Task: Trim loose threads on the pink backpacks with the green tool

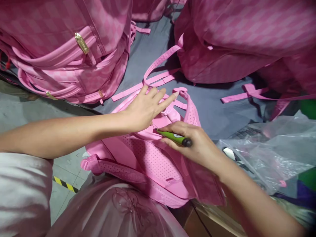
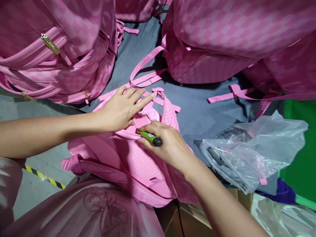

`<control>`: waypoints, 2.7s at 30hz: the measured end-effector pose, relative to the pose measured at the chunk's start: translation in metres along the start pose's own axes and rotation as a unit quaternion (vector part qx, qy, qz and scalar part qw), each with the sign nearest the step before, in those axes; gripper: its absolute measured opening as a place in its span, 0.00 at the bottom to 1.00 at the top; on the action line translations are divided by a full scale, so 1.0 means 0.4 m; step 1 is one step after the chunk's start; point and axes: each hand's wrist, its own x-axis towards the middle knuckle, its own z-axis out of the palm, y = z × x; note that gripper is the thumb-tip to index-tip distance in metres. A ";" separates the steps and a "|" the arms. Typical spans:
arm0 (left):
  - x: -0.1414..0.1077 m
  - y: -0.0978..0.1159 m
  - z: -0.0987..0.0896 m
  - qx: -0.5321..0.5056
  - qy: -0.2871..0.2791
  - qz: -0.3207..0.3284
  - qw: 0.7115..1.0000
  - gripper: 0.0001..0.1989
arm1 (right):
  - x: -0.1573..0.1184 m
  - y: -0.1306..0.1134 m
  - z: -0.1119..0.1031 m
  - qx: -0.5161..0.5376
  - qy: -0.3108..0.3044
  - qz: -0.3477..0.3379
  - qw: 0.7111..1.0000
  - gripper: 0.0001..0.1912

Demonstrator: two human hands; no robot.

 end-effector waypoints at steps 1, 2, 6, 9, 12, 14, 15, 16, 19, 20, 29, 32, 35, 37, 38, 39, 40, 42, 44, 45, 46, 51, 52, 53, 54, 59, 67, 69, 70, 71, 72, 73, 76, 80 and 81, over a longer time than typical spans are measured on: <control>0.002 0.001 0.000 -0.005 -0.004 -0.003 1.000 0.45 | -0.005 0.003 -0.010 -0.010 -0.013 -0.004 1.000 0.15; 0.004 0.002 -0.001 -0.008 -0.008 -0.004 1.000 0.45 | -0.010 0.005 -0.018 -0.017 -0.018 -0.011 1.000 0.17; 0.011 0.004 -0.002 -0.007 -0.023 -0.011 1.000 0.44 | -0.013 0.000 -0.023 -0.039 -0.023 -0.046 0.998 0.15; 0.013 0.004 0.002 -0.010 -0.022 -0.013 1.000 0.44 | -0.002 -0.010 -0.017 -0.083 -0.032 -0.058 0.994 0.15; 0.014 0.001 0.011 -0.021 -0.005 -0.011 1.000 0.44 | 0.010 -0.017 -0.018 -0.119 -0.044 -0.072 0.989 0.15; 0.016 -0.001 0.016 -0.024 -0.002 -0.011 1.000 0.44 | 0.016 -0.020 -0.020 -0.120 -0.048 -0.083 0.988 0.15; 0.017 -0.001 0.016 -0.025 -0.004 -0.012 1.000 0.43 | 0.018 -0.020 -0.022 -0.123 -0.052 -0.084 0.987 0.15; 0.019 -0.001 0.016 -0.026 -0.006 -0.013 1.000 0.42 | 0.020 -0.021 -0.023 -0.131 -0.056 -0.084 0.986 0.15; 0.022 0.001 0.008 -0.030 -0.020 -0.018 0.999 0.40 | 0.021 -0.023 -0.028 -0.139 -0.059 -0.076 0.986 0.15; 0.023 0.002 0.003 -0.030 -0.029 -0.020 0.999 0.40 | 0.022 -0.025 -0.030 -0.131 -0.064 -0.072 0.987 0.15; 0.021 0.004 -0.019 -0.005 -0.076 -0.026 0.997 0.37 | 0.040 -0.058 -0.047 -0.133 -0.140 -0.018 0.981 0.14; 0.023 0.002 -0.021 -0.012 -0.078 -0.027 0.996 0.35 | 0.042 -0.067 -0.043 -0.135 -0.134 -0.009 0.982 0.15; 0.025 0.001 -0.022 -0.013 -0.082 -0.024 0.996 0.35 | 0.042 -0.075 -0.039 -0.147 -0.137 0.012 0.980 0.15; 0.026 0.001 -0.022 -0.012 -0.084 -0.022 0.996 0.35 | 0.041 -0.078 -0.037 -0.152 -0.136 0.019 0.979 0.16; 0.026 0.001 -0.022 -0.012 -0.086 -0.021 0.996 0.35 | 0.040 -0.078 -0.037 -0.150 -0.131 0.016 0.980 0.16; 0.026 0.001 -0.022 -0.012 -0.088 -0.020 0.996 0.35 | 0.040 -0.078 -0.036 -0.147 -0.126 0.013 0.981 0.16; 0.026 0.000 -0.022 -0.010 -0.088 -0.021 0.996 0.35 | 0.040 -0.077 -0.035 -0.146 -0.125 0.010 0.981 0.16; 0.026 0.000 -0.022 -0.006 -0.086 -0.021 0.996 0.35 | 0.040 -0.076 -0.034 -0.148 -0.123 0.012 0.981 0.16; 0.025 -0.002 -0.023 -0.005 -0.084 -0.019 0.996 0.34 | 0.042 -0.077 -0.034 -0.156 -0.118 0.012 0.981 0.15; 0.024 -0.003 -0.024 -0.005 -0.084 -0.017 0.996 0.35 | 0.043 -0.079 -0.034 -0.164 -0.117 0.013 0.979 0.15; 0.023 -0.004 -0.024 -0.004 -0.086 -0.015 0.996 0.35 | 0.044 -0.081 -0.034 -0.176 -0.120 0.017 0.977 0.15; 0.019 -0.006 -0.024 -0.004 -0.080 -0.010 0.997 0.34 | 0.049 -0.095 -0.032 -0.207 -0.123 0.032 0.970 0.14; 0.018 -0.006 -0.024 -0.003 -0.080 -0.011 0.997 0.35 | 0.049 -0.096 -0.030 -0.210 -0.119 0.032 0.970 0.14; 0.018 -0.006 -0.024 0.000 -0.080 -0.011 0.997 0.35 | 0.048 -0.097 -0.029 -0.214 -0.118 0.033 0.969 0.13; 0.018 -0.006 -0.024 0.004 -0.081 -0.011 0.997 0.35 | 0.047 -0.098 -0.028 -0.216 -0.116 0.035 0.969 0.13; 0.018 -0.004 -0.026 0.018 -0.085 -0.015 0.996 0.35 | 0.044 -0.105 -0.024 -0.216 -0.099 0.051 0.970 0.11; 0.014 -0.004 -0.021 0.024 -0.074 -0.015 0.997 0.34 | 0.045 -0.118 -0.009 -0.227 -0.086 0.078 0.967 0.09; 0.013 -0.004 -0.022 0.020 -0.075 -0.014 0.997 0.34 | 0.046 -0.121 -0.007 -0.218 -0.082 0.079 0.969 0.09; 0.013 -0.004 -0.024 0.019 -0.073 -0.013 0.997 0.34 | 0.045 -0.122 -0.006 -0.213 -0.080 0.079 0.971 0.10; 0.012 -0.005 -0.025 0.019 -0.070 -0.013 0.997 0.34 | 0.045 -0.124 -0.006 -0.210 -0.078 0.081 0.971 0.10; 0.010 -0.006 -0.025 0.019 -0.067 -0.011 0.998 0.34 | 0.044 -0.125 -0.005 -0.210 -0.075 0.082 0.971 0.11; 0.008 -0.007 -0.026 0.019 -0.064 -0.009 0.998 0.35 | 0.043 -0.125 -0.004 -0.211 -0.070 0.083 0.972 0.12; 0.002 -0.009 -0.020 0.015 -0.053 -0.007 0.998 0.36 | 0.041 -0.124 0.002 -0.203 -0.056 0.080 0.974 0.12; 0.000 -0.007 -0.009 0.015 -0.029 -0.006 0.999 0.36 | 0.040 -0.119 0.017 -0.187 -0.038 0.100 0.977 0.14; 0.000 -0.008 -0.010 0.016 -0.028 -0.004 0.999 0.37 | 0.038 -0.118 0.019 -0.178 -0.031 0.110 0.977 0.14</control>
